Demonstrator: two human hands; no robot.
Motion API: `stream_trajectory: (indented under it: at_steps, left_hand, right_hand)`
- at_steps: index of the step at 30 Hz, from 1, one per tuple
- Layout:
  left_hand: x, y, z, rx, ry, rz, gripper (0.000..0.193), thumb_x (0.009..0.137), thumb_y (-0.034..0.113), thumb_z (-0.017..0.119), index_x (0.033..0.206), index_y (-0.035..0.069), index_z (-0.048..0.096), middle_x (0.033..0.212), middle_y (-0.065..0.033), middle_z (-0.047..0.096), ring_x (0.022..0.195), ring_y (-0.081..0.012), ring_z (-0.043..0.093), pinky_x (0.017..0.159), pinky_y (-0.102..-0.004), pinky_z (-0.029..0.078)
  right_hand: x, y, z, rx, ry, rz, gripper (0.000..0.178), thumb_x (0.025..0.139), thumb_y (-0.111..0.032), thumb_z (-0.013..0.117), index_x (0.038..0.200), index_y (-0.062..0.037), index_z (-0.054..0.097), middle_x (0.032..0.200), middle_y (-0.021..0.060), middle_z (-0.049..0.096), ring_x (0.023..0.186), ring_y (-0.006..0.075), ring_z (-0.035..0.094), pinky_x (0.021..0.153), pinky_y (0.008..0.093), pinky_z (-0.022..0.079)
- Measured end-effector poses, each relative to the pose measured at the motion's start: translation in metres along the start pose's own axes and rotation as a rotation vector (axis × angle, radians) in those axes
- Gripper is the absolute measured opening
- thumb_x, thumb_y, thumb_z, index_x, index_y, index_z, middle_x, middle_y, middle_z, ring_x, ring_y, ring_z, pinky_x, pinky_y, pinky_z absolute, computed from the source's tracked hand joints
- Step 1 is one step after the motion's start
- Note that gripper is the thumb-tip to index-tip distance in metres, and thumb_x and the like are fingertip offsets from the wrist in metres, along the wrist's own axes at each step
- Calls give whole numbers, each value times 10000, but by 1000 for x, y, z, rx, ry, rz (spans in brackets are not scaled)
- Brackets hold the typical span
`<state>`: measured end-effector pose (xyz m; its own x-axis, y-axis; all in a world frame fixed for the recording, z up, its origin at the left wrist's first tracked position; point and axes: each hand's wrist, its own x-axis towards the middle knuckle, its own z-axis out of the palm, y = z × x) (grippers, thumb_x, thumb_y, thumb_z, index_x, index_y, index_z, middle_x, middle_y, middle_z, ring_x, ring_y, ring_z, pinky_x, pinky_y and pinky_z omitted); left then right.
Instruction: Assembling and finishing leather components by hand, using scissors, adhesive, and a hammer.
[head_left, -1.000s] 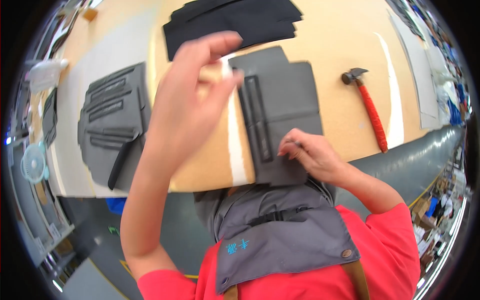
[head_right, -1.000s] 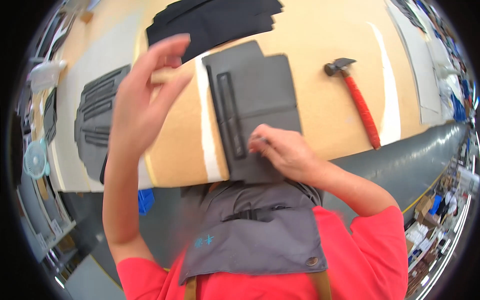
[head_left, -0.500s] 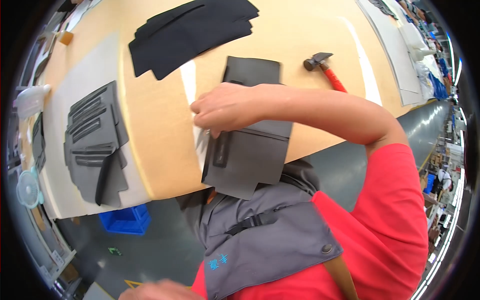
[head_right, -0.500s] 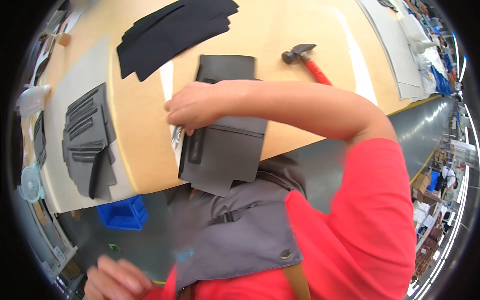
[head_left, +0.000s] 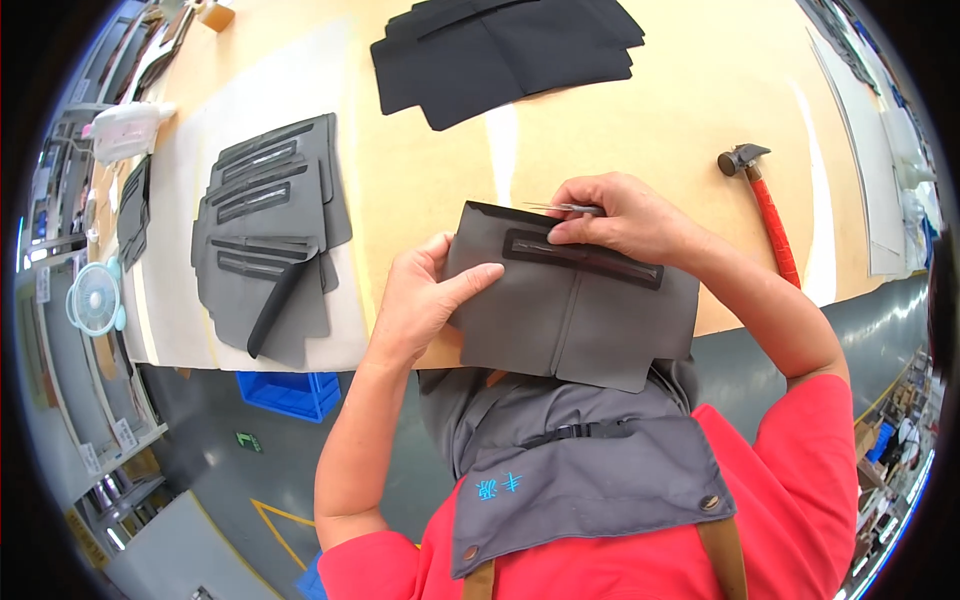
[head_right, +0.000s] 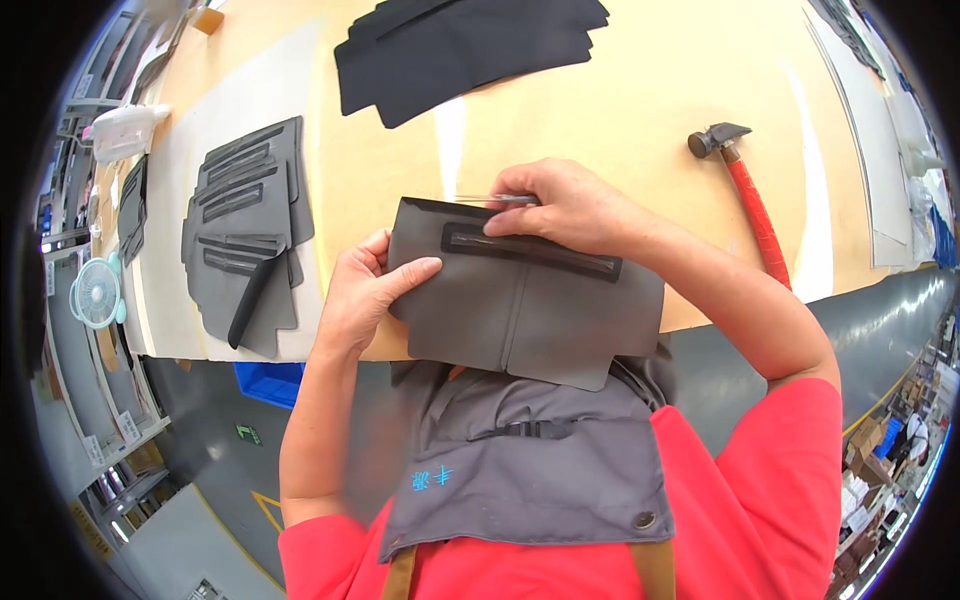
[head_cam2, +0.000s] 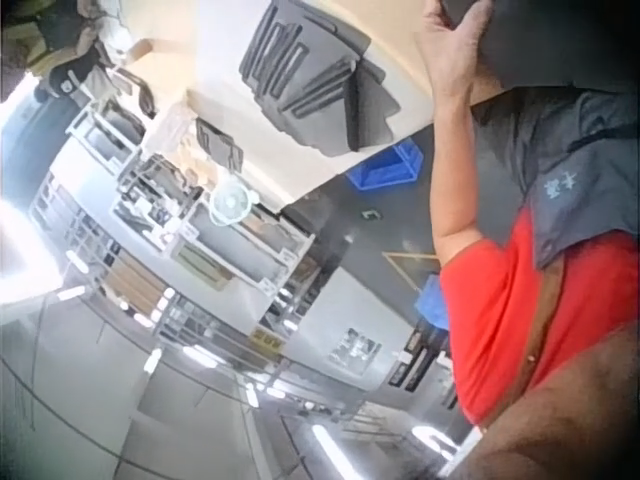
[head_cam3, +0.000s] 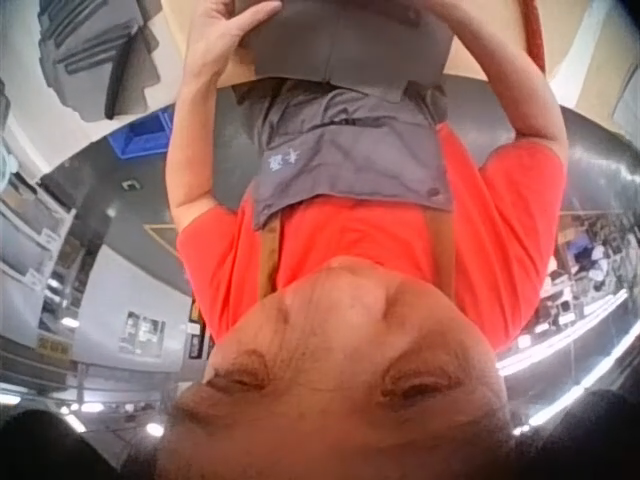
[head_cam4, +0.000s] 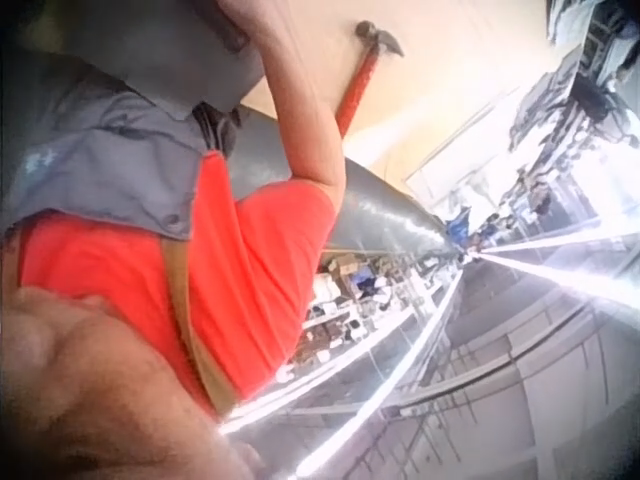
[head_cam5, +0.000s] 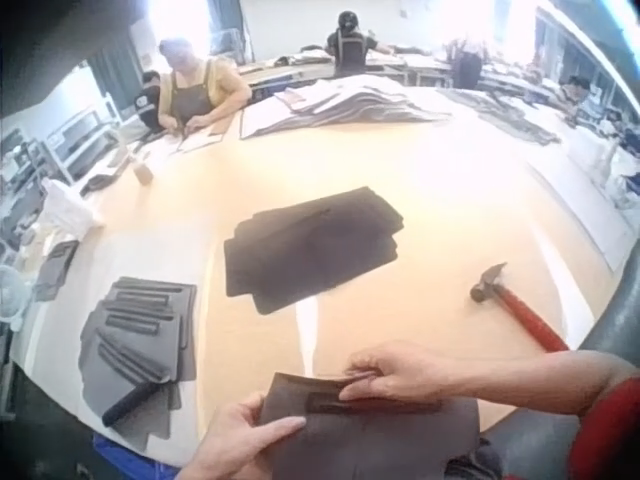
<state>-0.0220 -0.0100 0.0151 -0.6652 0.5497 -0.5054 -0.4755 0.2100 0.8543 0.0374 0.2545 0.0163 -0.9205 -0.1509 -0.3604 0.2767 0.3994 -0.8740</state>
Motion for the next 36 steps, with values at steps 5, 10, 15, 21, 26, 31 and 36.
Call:
stream_trajectory:
  at_steps: [5,10,15,21,26,31,36]
  left_hand:
    - [-1,2,10,-50,-16,-155,356,863,95,838,1181,-2,711,1056,-87,753,902,-149,717,818,-303,604]
    - [-3,-2,10,-157,-48,-239,305,877,132,832,1121,-23,733,996,-84,754,871,-144,711,774,-303,594]
    - [-3,9,16,-206,-52,-274,323,884,132,825,1139,-35,718,1019,-94,750,880,-147,712,767,-319,598]
    - [-3,10,16,-157,4,-253,315,892,134,817,1136,-36,713,1030,-99,747,884,-147,710,758,-309,592]
    - [-2,7,17,-160,-3,-235,308,897,140,814,1130,-36,716,1023,-100,749,882,-143,708,750,-300,587]
    - [-2,8,19,-158,0,-252,305,898,143,814,1127,-35,719,1018,-97,750,883,-137,705,749,-296,585]
    - [-3,5,19,-161,-3,-242,305,898,148,815,1123,-36,721,1014,-97,751,878,-133,705,742,-293,585]
  right_hand:
    - [6,-9,6,40,-29,92,208,965,-208,740,960,-7,687,760,-2,632,736,70,524,687,281,458]
    - [12,-1,11,27,-15,4,192,974,-192,720,965,-5,679,743,30,618,717,101,529,682,287,457]
    - [12,10,19,-147,92,-199,190,993,-181,687,1045,1,674,809,84,635,738,175,567,704,305,470]
    - [-22,-4,10,-90,181,-243,240,1008,-158,671,1166,23,679,977,103,688,876,187,627,766,323,492]
    - [-42,-13,12,268,89,119,218,993,-183,716,1102,4,699,888,-14,648,806,53,560,714,242,461]
    - [-44,-13,15,212,123,155,184,968,-174,745,1046,-13,703,848,-26,639,770,38,546,676,225,441]
    - [-42,-15,19,176,110,164,182,966,-177,743,1036,-14,701,821,-24,632,751,40,543,656,231,436]
